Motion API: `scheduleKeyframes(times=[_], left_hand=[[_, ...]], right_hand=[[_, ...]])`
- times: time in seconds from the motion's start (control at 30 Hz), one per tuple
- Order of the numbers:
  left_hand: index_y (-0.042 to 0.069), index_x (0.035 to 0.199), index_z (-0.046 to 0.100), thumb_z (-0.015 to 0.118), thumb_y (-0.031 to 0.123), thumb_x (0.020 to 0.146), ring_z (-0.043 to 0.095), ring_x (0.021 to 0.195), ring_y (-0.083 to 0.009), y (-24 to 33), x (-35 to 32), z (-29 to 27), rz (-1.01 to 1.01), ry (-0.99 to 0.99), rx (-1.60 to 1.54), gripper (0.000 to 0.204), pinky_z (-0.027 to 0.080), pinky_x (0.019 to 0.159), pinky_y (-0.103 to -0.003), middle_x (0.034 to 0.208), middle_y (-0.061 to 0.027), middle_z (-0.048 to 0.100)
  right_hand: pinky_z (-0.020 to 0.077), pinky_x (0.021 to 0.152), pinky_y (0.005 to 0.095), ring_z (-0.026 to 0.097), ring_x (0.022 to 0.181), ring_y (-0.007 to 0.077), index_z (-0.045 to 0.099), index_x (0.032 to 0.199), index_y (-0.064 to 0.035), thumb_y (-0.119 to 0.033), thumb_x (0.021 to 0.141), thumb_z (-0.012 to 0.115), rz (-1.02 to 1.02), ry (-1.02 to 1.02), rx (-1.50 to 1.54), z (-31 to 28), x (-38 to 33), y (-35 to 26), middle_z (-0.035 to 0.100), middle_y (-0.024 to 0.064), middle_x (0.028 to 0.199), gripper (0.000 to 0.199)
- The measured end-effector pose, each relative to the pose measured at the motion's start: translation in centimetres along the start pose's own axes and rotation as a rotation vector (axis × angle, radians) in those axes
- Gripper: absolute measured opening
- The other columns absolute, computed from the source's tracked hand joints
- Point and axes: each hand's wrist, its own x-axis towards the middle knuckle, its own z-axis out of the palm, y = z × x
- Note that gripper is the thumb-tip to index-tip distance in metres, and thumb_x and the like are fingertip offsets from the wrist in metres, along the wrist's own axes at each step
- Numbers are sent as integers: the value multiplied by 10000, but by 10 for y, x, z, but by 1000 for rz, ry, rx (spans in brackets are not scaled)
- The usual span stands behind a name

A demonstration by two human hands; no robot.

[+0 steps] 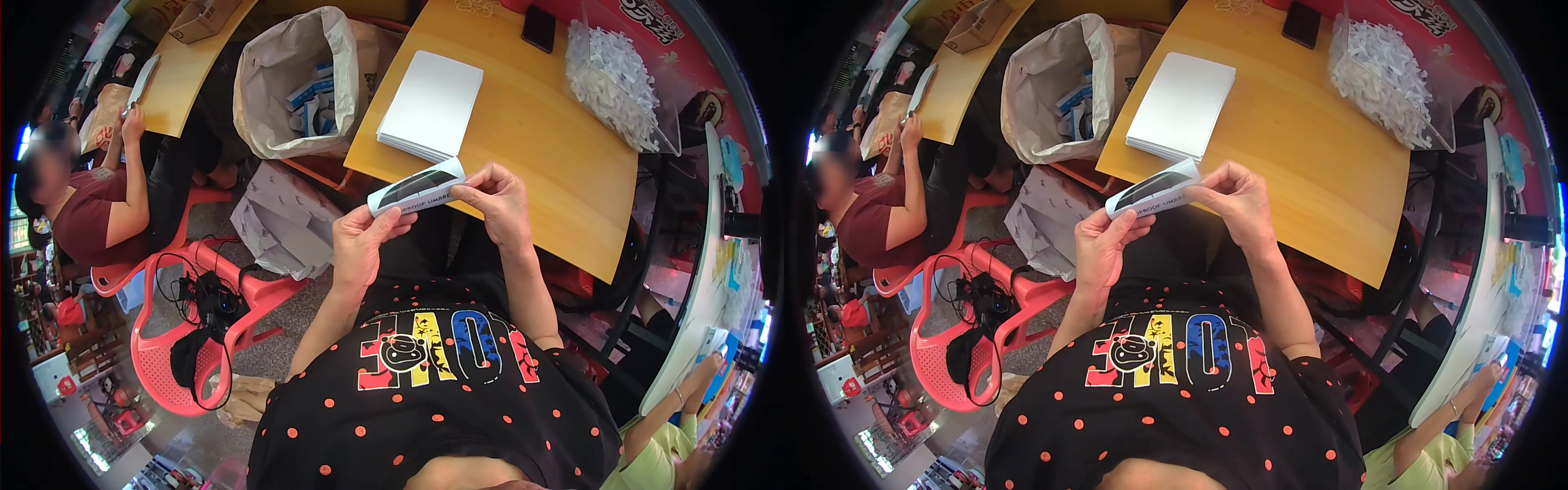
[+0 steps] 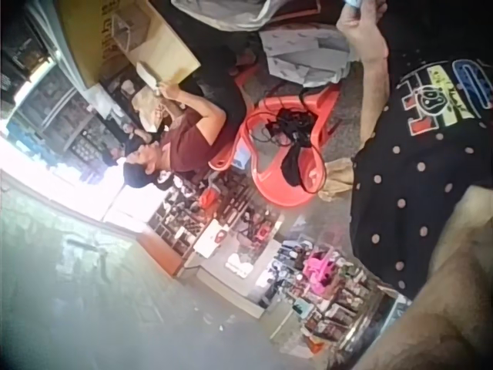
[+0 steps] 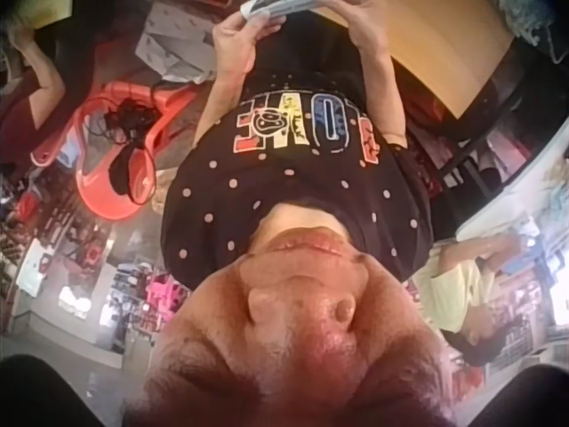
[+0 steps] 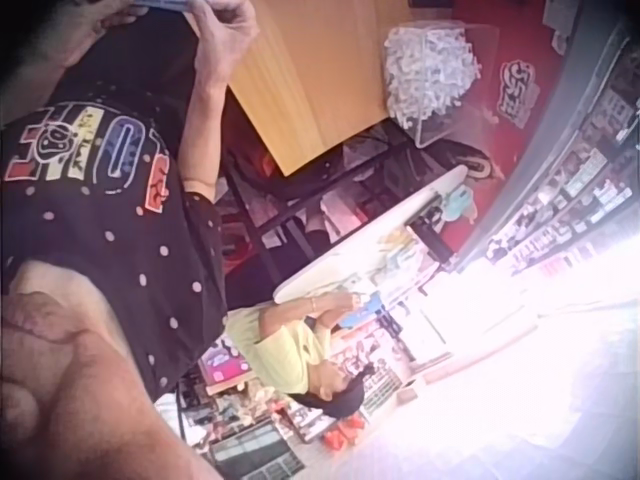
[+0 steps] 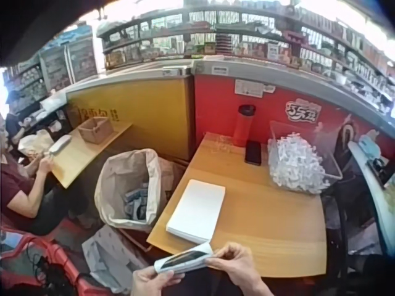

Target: Inspecting and organizing small paper items or cards, possibly for packaging.

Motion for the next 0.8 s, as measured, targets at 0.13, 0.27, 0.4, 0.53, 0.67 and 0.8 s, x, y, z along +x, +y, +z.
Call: scheduleKeyframes(times=[0.13, 0.27, 0.4, 0.53, 0.67, 0.8], left_hand=[[-53, 1075, 624, 619, 65, 884, 689, 822, -219, -2, 0, 0, 12, 11, 34, 225, 579, 701, -280, 954, -156, 677], [-55, 1079, 616, 605, 69, 894, 694, 784, -223, -3, 0, -1, -26, 13, 15, 222, 583, 632, -262, 945, -160, 676], [-65, 1088, 601, 585, 89, 911, 696, 752, -228, -3, 0, -3, -53, -4, -48, 235, 584, 586, -255, 955, -171, 671], [-73, 1089, 596, 572, 109, 923, 693, 787, -230, -3, 2, -3, -58, -18, -101, 247, 588, 606, -263, 970, -177, 666], [-77, 1083, 598, 561, 111, 930, 686, 843, -231, -6, 3, -3, -31, -19, -105, 245, 589, 686, -284, 982, -182, 664], [-81, 1068, 606, 553, 114, 935, 686, 837, -231, -8, 2, -3, 1, -13, -83, 241, 581, 727, -297, 966, -183, 668]], right_hand=[[484, 671, 206, 609, 692, 82, 624, 818, -5, 20, 743, 733, 61, -23, 116, 2, 4, -5, 669, 64, 795, 135], [485, 684, 211, 612, 704, 84, 640, 847, 0, 18, 748, 725, 137, -49, 100, 0, 6, -4, 668, 56, 795, 131], [489, 690, 215, 602, 698, 81, 644, 845, 2, 14, 753, 722, 146, -74, 105, -4, 7, 4, 662, 48, 786, 121], [491, 690, 216, 590, 686, 77, 642, 831, -1, 4, 757, 727, 145, -67, 110, -3, 7, 6, 651, 35, 773, 114], [491, 694, 216, 592, 695, 77, 645, 840, 0, -7, 766, 728, 151, -65, 118, -5, 5, 11, 647, 29, 774, 111], [488, 688, 205, 594, 700, 73, 659, 873, 18, -28, 789, 711, 192, -63, 109, 0, 3, 9, 644, 25, 768, 109]])
